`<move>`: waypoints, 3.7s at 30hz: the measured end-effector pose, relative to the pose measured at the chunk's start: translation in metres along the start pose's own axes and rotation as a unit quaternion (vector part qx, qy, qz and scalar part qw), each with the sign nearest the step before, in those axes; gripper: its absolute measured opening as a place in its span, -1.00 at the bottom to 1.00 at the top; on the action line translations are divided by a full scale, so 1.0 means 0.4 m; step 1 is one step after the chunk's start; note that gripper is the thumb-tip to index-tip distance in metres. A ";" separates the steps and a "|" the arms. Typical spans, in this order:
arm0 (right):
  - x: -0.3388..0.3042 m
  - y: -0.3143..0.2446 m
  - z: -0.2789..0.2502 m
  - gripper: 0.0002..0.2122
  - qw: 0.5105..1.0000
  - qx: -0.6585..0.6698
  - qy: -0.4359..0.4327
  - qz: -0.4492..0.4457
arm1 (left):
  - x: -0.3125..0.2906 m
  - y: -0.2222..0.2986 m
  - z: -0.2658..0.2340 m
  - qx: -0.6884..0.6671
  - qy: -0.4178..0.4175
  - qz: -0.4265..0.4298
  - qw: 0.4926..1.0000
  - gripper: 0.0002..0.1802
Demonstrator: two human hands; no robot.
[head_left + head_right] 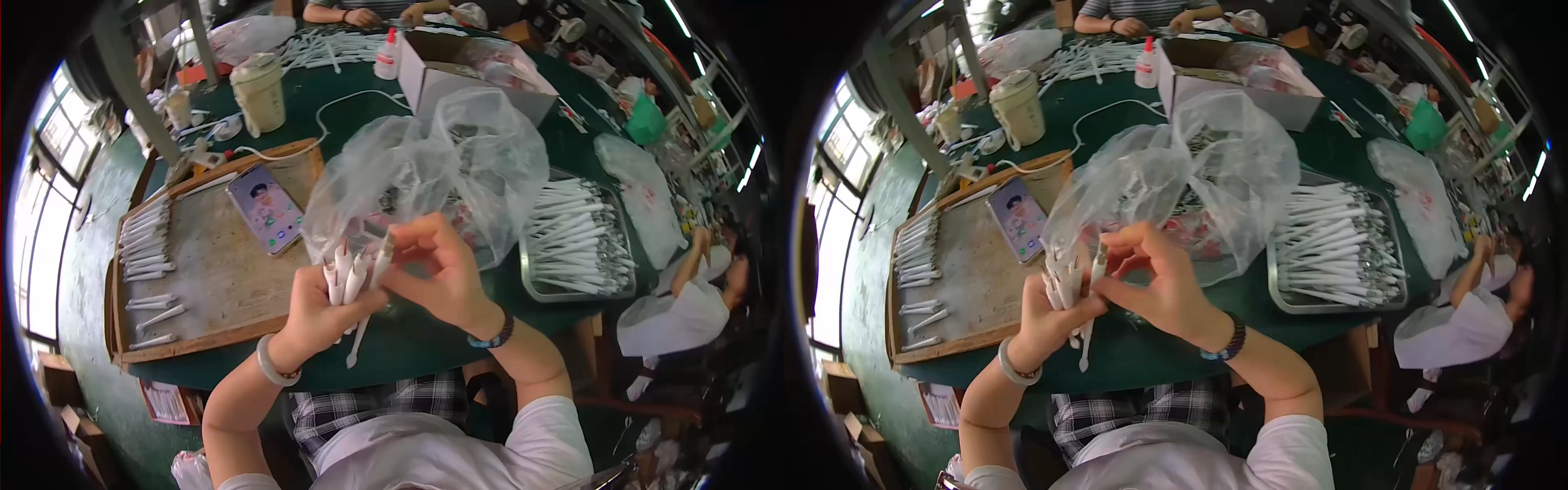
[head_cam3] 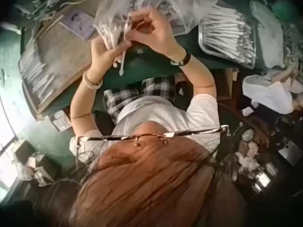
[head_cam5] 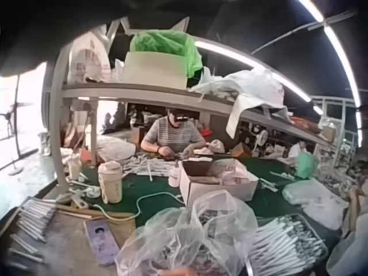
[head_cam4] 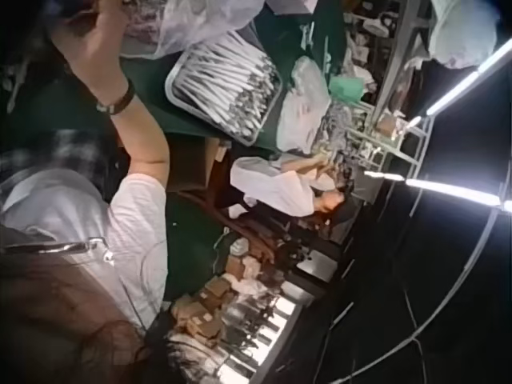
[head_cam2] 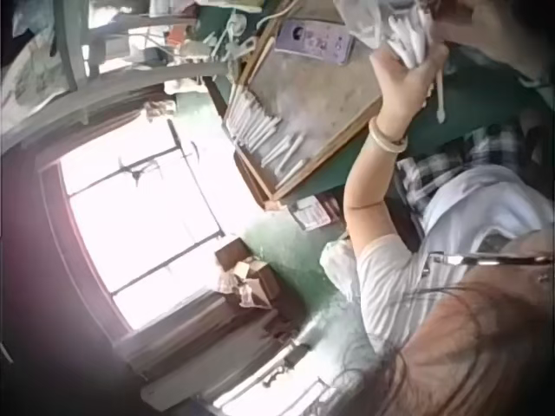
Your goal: Assembling small metal pins into white plastic tubes at a factory workbench.
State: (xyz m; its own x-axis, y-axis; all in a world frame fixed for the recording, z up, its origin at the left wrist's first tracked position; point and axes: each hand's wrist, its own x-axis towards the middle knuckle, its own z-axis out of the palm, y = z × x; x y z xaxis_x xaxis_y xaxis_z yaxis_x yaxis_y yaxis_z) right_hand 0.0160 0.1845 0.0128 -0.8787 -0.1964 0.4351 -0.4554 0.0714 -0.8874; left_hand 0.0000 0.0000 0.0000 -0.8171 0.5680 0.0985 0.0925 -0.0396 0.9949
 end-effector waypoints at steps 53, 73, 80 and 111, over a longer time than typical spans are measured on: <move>-0.004 -0.069 -0.131 -0.90 0.954 -0.198 0.196 -0.113 | 0.021 0.011 0.020 -0.181 -0.046 -0.081 0.979 -0.78; 0.007 -0.082 -0.071 -0.89 0.978 0.102 -0.011 0.180 | 0.017 0.020 0.034 -0.058 -0.017 -0.056 0.997 -0.77; 0.007 -0.082 -0.077 -0.89 0.973 0.096 -0.023 0.210 | 0.013 0.021 0.035 -0.059 -0.039 -0.056 0.996 -0.75; -0.014 -0.038 -0.013 -0.69 0.994 0.084 0.044 0.054 | 0.002 0.013 0.042 -0.154 -0.003 0.019 0.988 -0.70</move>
State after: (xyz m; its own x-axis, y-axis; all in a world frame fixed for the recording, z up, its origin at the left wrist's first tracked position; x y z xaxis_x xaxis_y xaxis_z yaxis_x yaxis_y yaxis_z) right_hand 0.0269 0.1896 0.0248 -0.9339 -0.1102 0.3401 -0.3329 -0.0784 -0.9397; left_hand 0.0092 0.0141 0.0048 -0.8124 0.5667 0.1375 -0.0552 -0.3095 0.9493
